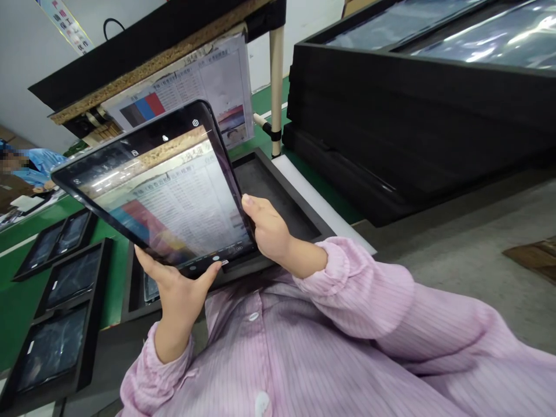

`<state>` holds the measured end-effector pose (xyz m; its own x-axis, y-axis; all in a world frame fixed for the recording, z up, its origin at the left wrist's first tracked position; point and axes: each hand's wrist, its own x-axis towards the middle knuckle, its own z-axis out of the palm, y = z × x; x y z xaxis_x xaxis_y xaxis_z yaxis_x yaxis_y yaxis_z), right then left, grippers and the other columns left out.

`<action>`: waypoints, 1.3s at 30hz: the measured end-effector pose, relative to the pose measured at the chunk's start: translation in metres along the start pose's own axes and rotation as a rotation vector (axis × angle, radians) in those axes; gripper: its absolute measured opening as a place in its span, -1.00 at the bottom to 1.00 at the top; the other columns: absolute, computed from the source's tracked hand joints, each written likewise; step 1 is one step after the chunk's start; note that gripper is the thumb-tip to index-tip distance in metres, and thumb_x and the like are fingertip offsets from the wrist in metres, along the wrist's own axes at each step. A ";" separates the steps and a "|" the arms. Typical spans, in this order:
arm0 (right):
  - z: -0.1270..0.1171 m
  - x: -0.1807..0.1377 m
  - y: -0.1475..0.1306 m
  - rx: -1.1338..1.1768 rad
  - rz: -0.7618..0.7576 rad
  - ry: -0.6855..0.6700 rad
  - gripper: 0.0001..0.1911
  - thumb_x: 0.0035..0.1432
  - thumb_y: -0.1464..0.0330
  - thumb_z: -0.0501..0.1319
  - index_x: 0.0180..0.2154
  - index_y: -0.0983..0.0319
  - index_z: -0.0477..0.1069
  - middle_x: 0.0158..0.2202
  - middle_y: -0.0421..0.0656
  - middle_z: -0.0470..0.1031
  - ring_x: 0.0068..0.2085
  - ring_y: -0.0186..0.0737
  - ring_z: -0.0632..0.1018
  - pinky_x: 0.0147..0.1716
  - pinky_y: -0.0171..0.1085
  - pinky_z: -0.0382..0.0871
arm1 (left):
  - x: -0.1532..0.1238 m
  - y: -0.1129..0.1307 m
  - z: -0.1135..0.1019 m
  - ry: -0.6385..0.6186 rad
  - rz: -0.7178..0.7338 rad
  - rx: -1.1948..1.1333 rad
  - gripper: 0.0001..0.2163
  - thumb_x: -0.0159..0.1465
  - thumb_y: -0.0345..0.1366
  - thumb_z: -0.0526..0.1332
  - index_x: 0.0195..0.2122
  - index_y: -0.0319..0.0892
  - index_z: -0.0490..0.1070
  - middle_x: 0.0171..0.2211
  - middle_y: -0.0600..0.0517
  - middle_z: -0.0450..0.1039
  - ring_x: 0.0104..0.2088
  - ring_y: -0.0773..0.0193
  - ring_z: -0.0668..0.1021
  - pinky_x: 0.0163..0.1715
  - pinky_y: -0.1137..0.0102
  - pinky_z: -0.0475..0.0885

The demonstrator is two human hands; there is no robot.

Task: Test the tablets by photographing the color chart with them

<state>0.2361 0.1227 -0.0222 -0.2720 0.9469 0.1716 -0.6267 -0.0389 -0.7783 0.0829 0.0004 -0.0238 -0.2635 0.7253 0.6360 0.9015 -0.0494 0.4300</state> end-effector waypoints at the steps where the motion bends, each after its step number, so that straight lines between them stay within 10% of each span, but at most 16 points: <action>1: 0.000 0.000 0.000 -0.020 0.013 0.009 -0.47 0.09 -0.14 0.32 -0.52 0.16 0.37 -0.41 -0.18 0.55 -0.17 -0.06 0.62 -0.21 -0.13 0.59 | 0.000 0.001 0.000 -0.001 -0.006 -0.002 0.27 0.05 -0.05 0.52 0.46 -0.14 -0.51 0.46 -0.42 -0.42 0.49 -0.20 -0.16 0.42 -0.12 -0.09; 6: 0.000 -0.002 0.001 -0.093 0.053 0.026 -0.44 0.09 -0.20 0.25 -0.48 0.16 0.43 -0.33 -0.14 0.59 -0.08 0.00 0.61 -0.18 -0.11 0.59 | 0.001 0.001 0.000 0.048 -0.029 -0.088 0.17 0.07 -0.04 0.50 0.46 -0.19 -0.34 0.45 -0.41 -0.27 0.49 -0.20 -0.08 0.42 -0.09 -0.05; 12: 0.008 -0.006 -0.016 -0.059 0.009 -0.019 -0.44 0.22 -0.15 0.19 -0.11 0.16 0.60 -0.08 -0.11 0.62 0.12 0.00 0.56 0.10 -0.08 0.53 | 0.015 -0.001 -0.026 0.150 -0.294 -0.803 -0.59 0.42 -0.09 0.16 0.28 0.08 0.32 0.23 -0.08 0.40 0.18 0.13 0.51 0.18 0.18 0.45; 16: 0.011 -0.007 -0.048 -0.206 -0.170 -0.249 -0.39 0.42 0.01 0.06 0.39 0.04 0.20 0.41 -0.24 0.18 0.45 -0.22 0.15 0.46 -0.15 0.02 | 0.030 0.001 -0.039 0.114 -0.610 -1.000 -0.63 0.36 -0.13 0.24 0.20 0.30 0.41 0.13 0.13 0.55 0.09 0.24 0.59 -0.05 0.38 0.57; 21: 0.005 0.007 -0.085 -0.539 -0.342 -0.512 -0.29 0.50 0.06 -0.11 0.49 0.13 -0.28 0.50 -0.29 -0.33 0.50 -0.33 -0.20 0.48 -0.20 -0.26 | 0.034 0.006 -0.028 0.050 -0.656 -1.054 -0.55 0.39 -0.09 0.19 0.30 0.35 0.28 0.17 0.13 0.53 0.14 0.19 0.58 -0.02 0.33 0.59; 27: -0.008 0.024 -0.096 -0.841 -0.421 -0.422 -0.20 0.45 0.02 -0.04 0.50 0.20 -0.32 0.49 -0.17 -0.13 0.49 -0.17 0.02 0.47 -0.12 -0.05 | 0.027 0.011 -0.012 0.039 -0.713 -1.049 -0.50 0.37 -0.09 0.23 0.32 0.35 0.24 0.20 0.13 0.50 0.12 0.21 0.59 0.00 0.33 0.58; 31: -0.021 0.039 -0.089 -0.804 -0.348 -0.327 -0.22 0.39 -0.02 0.06 0.47 0.15 -0.01 0.45 -0.18 0.05 0.45 -0.07 0.17 0.45 -0.06 0.02 | 0.036 0.025 -0.003 0.014 -0.865 -1.063 -0.49 0.35 -0.09 0.26 0.33 0.26 0.27 0.23 0.06 0.48 0.16 0.16 0.56 0.03 0.29 0.58; 39: -0.037 0.080 -0.062 -0.120 0.354 0.156 -0.23 0.37 -0.07 -0.05 0.42 0.23 0.04 0.03 -0.01 0.55 -0.06 -0.10 0.64 -0.07 -0.11 0.61 | 0.067 0.050 0.019 -0.251 -0.992 -1.071 -0.46 0.40 -0.16 0.17 0.38 -0.17 0.24 0.35 -0.22 0.29 0.34 0.05 0.38 0.35 0.12 0.25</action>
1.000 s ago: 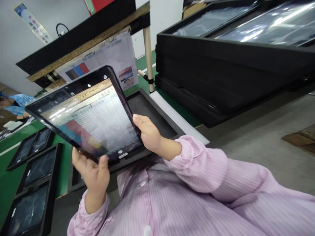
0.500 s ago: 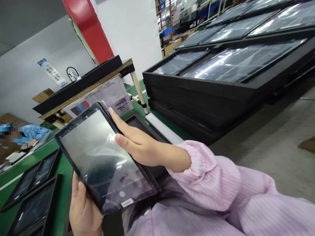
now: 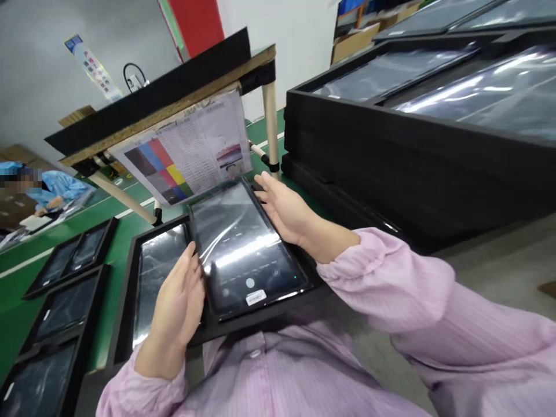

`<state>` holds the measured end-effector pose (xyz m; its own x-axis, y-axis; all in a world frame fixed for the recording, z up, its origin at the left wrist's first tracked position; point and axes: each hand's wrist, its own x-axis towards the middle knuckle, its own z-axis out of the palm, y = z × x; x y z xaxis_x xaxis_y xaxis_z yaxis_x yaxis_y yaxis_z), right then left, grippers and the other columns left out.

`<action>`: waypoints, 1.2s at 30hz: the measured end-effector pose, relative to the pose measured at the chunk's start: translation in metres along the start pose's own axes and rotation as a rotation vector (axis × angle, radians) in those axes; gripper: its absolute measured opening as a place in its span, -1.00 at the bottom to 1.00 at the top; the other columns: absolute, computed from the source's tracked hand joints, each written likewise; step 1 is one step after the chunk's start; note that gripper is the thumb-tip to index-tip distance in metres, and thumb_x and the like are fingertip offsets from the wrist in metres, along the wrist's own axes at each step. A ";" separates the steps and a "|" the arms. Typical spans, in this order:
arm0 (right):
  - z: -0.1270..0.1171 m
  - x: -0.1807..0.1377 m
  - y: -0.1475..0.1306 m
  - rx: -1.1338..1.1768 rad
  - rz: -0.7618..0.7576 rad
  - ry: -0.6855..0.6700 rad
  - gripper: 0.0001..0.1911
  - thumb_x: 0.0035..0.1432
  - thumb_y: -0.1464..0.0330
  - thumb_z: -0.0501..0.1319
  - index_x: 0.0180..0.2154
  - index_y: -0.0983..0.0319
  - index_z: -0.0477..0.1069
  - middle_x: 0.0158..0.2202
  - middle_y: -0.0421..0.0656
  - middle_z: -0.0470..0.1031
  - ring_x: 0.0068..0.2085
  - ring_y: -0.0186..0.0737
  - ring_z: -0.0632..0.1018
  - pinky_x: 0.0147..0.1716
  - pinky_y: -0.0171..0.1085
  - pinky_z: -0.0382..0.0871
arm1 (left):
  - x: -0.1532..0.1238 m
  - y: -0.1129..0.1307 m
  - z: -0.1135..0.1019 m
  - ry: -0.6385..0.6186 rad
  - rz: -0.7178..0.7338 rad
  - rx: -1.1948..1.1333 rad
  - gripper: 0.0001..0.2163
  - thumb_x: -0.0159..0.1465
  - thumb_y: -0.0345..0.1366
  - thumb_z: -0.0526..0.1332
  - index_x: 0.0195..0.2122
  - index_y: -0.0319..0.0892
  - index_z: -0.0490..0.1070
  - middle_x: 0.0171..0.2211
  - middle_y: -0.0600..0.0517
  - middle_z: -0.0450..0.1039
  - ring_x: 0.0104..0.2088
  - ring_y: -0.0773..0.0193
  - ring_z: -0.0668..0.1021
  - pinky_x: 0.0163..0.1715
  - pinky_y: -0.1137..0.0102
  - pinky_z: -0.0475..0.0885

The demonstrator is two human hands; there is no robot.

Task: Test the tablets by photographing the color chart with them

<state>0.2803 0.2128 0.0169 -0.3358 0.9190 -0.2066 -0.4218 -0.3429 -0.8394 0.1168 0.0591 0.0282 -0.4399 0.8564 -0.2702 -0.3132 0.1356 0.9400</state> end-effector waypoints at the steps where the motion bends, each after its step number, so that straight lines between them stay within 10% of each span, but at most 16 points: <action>1: -0.002 0.005 0.003 -0.011 0.037 0.031 -0.24 0.37 -0.05 -0.03 0.42 0.22 0.05 0.06 -0.01 0.53 -0.06 -0.10 0.63 -0.07 -0.10 0.61 | 0.002 -0.001 0.000 0.011 -0.036 0.042 -0.43 0.40 -0.16 0.17 0.40 -0.17 0.19 0.38 -0.23 0.23 0.36 0.05 0.33 0.38 0.11 0.19; 8: -0.015 0.017 0.021 -0.269 0.051 0.029 -0.27 0.33 -0.05 0.03 0.38 0.18 0.15 0.24 0.01 0.42 0.22 0.01 0.49 0.23 0.06 0.41 | -0.005 -0.016 -0.026 -0.054 0.106 0.304 -0.36 0.40 -0.01 0.13 0.46 -0.02 0.06 0.45 -0.11 0.09 0.42 0.05 0.22 0.39 0.10 0.16; 16: -0.031 -0.014 0.026 -1.283 -0.689 -0.439 -0.59 0.35 0.03 0.07 0.01 -0.05 0.61 0.41 -0.25 0.18 0.48 0.26 -0.03 0.38 0.39 -0.27 | -0.041 0.025 -0.091 0.018 0.683 1.203 -0.65 0.40 -0.29 0.14 0.18 0.11 0.48 0.13 -0.02 0.47 0.20 0.03 0.43 0.25 0.05 0.29; 25: -0.038 -0.019 0.023 -1.287 -0.772 -0.418 -0.55 0.44 0.04 -0.09 0.16 -0.24 0.46 0.45 -0.27 0.09 0.43 0.26 0.13 0.24 0.45 0.00 | -0.017 0.043 -0.121 0.288 0.766 1.782 -0.67 0.38 -0.38 0.09 0.04 -0.14 0.60 -0.05 -0.22 0.33 0.05 -0.11 0.34 0.09 -0.06 0.27; 31: -0.057 -0.037 0.022 -1.368 -0.693 -0.200 -0.51 0.45 -0.01 -0.12 0.11 -0.18 0.52 0.41 -0.16 0.18 0.37 0.27 0.22 0.15 0.47 0.09 | -0.002 0.038 -0.129 0.224 0.618 1.992 -0.65 0.39 -0.30 0.09 0.11 -0.03 0.58 -0.17 -0.18 0.34 -0.10 -0.07 0.35 -0.08 -0.01 0.33; 36: -0.060 -0.044 0.034 -1.450 -0.616 -0.131 -0.46 0.49 0.13 -0.15 0.02 -0.03 0.61 0.39 -0.17 0.19 0.35 0.15 0.26 0.19 0.29 0.21 | 0.003 0.045 -0.146 0.178 0.810 1.884 -0.63 0.43 -0.22 0.06 0.10 -0.20 0.56 -0.21 -0.17 0.34 -0.11 -0.04 0.40 -0.01 -0.02 0.28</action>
<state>0.3316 0.1721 -0.0328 -0.5240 0.7924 0.3123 0.5897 0.6021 -0.5383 -0.0216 -0.0052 0.0394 -0.0994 0.9405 0.3249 0.9677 0.1673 -0.1884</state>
